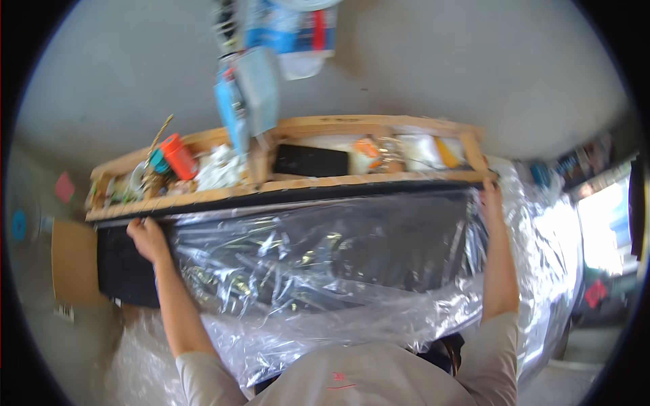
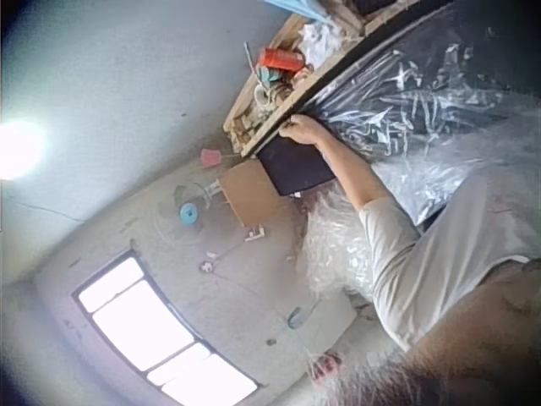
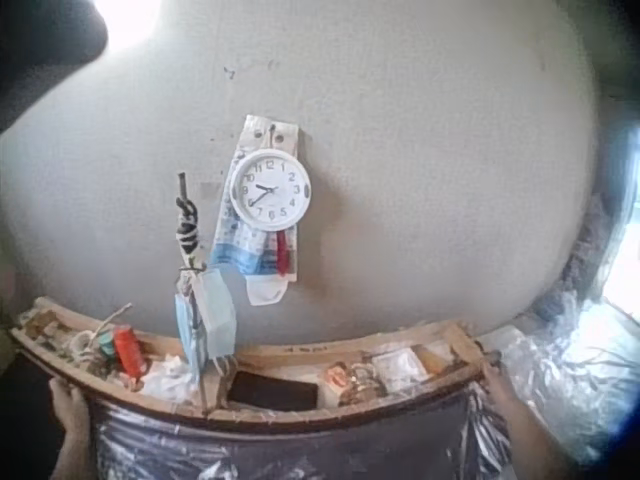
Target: The person wraps a long black object in plastic bubble wrap by hand.
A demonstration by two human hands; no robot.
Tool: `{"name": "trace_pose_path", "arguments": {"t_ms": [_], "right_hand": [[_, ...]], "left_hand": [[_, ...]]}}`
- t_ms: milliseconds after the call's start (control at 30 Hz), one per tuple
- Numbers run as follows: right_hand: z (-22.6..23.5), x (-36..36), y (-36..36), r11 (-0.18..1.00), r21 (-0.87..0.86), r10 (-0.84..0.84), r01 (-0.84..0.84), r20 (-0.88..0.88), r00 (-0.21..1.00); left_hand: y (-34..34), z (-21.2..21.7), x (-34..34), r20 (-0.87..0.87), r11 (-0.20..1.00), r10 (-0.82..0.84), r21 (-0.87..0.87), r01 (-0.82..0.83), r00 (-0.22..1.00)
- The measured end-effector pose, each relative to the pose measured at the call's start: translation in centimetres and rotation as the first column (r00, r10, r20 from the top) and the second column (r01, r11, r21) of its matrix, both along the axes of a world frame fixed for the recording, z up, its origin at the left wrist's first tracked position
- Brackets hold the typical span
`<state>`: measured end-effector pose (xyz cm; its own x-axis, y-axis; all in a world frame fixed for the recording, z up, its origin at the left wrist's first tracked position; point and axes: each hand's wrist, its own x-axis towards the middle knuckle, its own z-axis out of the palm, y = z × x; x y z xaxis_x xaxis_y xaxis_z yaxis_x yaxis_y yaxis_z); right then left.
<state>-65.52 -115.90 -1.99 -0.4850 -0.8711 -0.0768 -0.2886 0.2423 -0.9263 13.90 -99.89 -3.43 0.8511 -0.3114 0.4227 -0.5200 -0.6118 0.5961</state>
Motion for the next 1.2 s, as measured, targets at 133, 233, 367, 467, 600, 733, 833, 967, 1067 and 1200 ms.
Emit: {"name": "trace_pose_path", "arguments": {"t_ms": [133,233,367,467,600,733,833,967,1067,1200], "right_hand": [[1.5,6.0,7.0,0.953,-0.280,-0.074,-0.116,-0.585,0.807],[0.9,3.9,9.9,0.926,-0.262,-0.042,-0.271,-0.785,0.618],[-0.6,0.9,9.1,0.997,0.027,0.059,-0.067,-0.837,0.544],[-1.7,1.3,9.4,0.996,0.081,0.047,0.042,-0.848,0.528],[1.7,8.2,14.9,0.925,0.134,0.265,-0.355,-0.898,0.352],[1.3,11.6,17.4,0.889,0.165,0.321,-0.426,-0.889,0.326],[1.0,11.2,16.7,0.905,0.207,0.344,-0.370,-0.871,0.352],[0.3,5.5,12.4,0.969,0.122,0.214,-0.214,-0.849,0.483],[0.0,4.8,12.9,0.946,0.160,0.262,-0.281,-0.888,0.378],[1.9,13.0,19.6,0.764,0.292,0.492,-0.575,-0.840,0.227]], "left_hand": [[2.8,0.5,-2.9,0.261,0.669,-0.351,-0.602,0.436,0.899],[8.4,2.7,5.0,-0.035,0.601,-0.127,-0.798,0.049,0.991],[5.1,9.2,-10.9,0.475,0.847,-0.468,-0.001,0.532,0.745],[8.2,5.6,-16.3,0.181,0.363,-0.916,0.751,0.552,0.357],[17.7,-0.9,2.1,0.285,0.493,-0.489,0.870,-0.008,0.825],[14.9,2.9,-2.3,0.099,0.773,-0.510,0.489,0.404,0.855],[7.4,7.7,-23.7,0.106,0.463,-0.876,0.458,0.759,0.470],[6.3,4.4,-33.7,0.090,0.025,-0.996,0.215,0.976,0.005],[9.0,3.7,-29.1,-0.127,0.261,-0.948,0.209,0.942,0.291],[16.5,2.7,-16.0,-0.121,0.634,-0.683,0.393,0.666,0.721]]}}
